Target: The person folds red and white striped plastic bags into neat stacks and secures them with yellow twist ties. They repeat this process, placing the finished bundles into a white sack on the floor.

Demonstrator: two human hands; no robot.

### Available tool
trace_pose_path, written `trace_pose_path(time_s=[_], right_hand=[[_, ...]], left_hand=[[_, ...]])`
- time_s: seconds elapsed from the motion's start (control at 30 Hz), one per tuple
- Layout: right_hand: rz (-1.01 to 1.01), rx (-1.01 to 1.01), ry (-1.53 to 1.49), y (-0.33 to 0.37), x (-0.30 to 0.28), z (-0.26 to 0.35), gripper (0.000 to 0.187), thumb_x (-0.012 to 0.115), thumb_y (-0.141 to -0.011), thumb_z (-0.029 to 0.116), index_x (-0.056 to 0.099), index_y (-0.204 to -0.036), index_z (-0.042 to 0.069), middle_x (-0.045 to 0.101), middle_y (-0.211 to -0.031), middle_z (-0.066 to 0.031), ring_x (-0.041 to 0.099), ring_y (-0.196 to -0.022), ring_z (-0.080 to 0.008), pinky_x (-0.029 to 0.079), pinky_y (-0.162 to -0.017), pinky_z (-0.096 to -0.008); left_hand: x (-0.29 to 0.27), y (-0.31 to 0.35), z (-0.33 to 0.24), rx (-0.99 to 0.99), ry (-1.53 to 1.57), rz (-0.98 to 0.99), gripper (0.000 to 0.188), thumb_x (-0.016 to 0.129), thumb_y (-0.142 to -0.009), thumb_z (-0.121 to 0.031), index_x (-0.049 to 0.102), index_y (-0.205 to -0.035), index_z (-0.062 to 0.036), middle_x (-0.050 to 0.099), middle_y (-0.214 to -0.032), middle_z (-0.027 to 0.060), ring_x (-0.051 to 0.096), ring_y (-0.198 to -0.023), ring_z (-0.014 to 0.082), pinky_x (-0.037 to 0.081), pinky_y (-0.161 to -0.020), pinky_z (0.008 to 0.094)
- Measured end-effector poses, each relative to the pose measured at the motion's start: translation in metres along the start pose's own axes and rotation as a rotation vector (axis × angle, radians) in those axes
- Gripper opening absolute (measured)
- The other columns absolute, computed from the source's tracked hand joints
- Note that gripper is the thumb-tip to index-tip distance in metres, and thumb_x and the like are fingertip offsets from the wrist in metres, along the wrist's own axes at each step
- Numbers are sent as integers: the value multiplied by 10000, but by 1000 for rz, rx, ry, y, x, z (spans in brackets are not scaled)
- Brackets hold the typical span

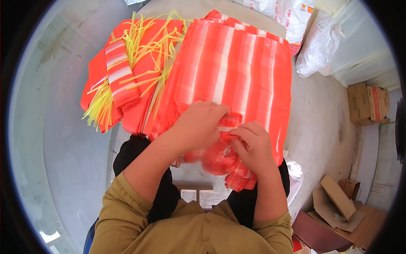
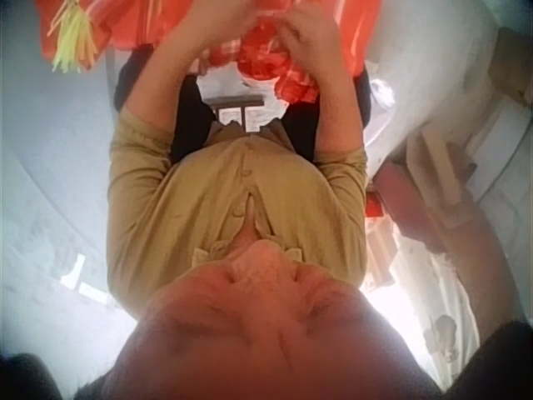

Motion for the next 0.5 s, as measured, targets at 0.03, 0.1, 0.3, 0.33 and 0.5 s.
trace_pose_path(time_s=[0.03,0.1,0.3,0.33,0.5], right_hand=[[-7,9,1,0,0,-1,215,777,-770,-36,753,-977,18,701,-949,-105,660,-856,-284,552,-698,-373],[-21,28,2,-1,1,-2,200,775,-784,-31,752,-977,15,702,-951,-107,663,-857,-282,553,-701,-370],[-30,47,-24,-2,6,-6,204,767,-813,-12,745,-1014,21,706,-963,-111,665,-878,-286,555,-730,-370],[-23,93,-24,-2,3,-7,200,760,-837,4,741,-1036,21,708,-970,-106,668,-892,-273,554,-759,-364],[-202,411,-105,11,-39,-42,207,717,-925,114,719,-1110,21,705,-993,-107,669,-910,-239,543,-808,-356]], left_hand=[[-1,0,-3,26,5,31,325,646,-806,-37,669,-1129,-11,707,-1217,198,630,-1148,407,516,-963,495],[0,1,-8,78,14,93,331,668,-780,-56,674,-1108,-13,694,-1277,201,619,-1180,401,510,-979,495],[10,7,-6,243,-51,-99,189,747,-791,-86,703,-964,-23,706,-1305,166,652,-1136,365,524,-969,475],[11,6,-5,225,-51,-93,168,747,-805,-88,703,-953,-22,711,-1298,162,655,-1132,363,525,-969,474],[10,0,-4,125,30,-69,121,738,-857,-83,700,-948,-13,723,-1274,165,663,-1138,360,528,-971,470]])
Point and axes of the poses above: each hand's wrist, its own y-axis away from the middle knuckle, its own x-axis out of the palm, z = x × y, the point moved 6 cm from there along -y, towards the middle knuckle
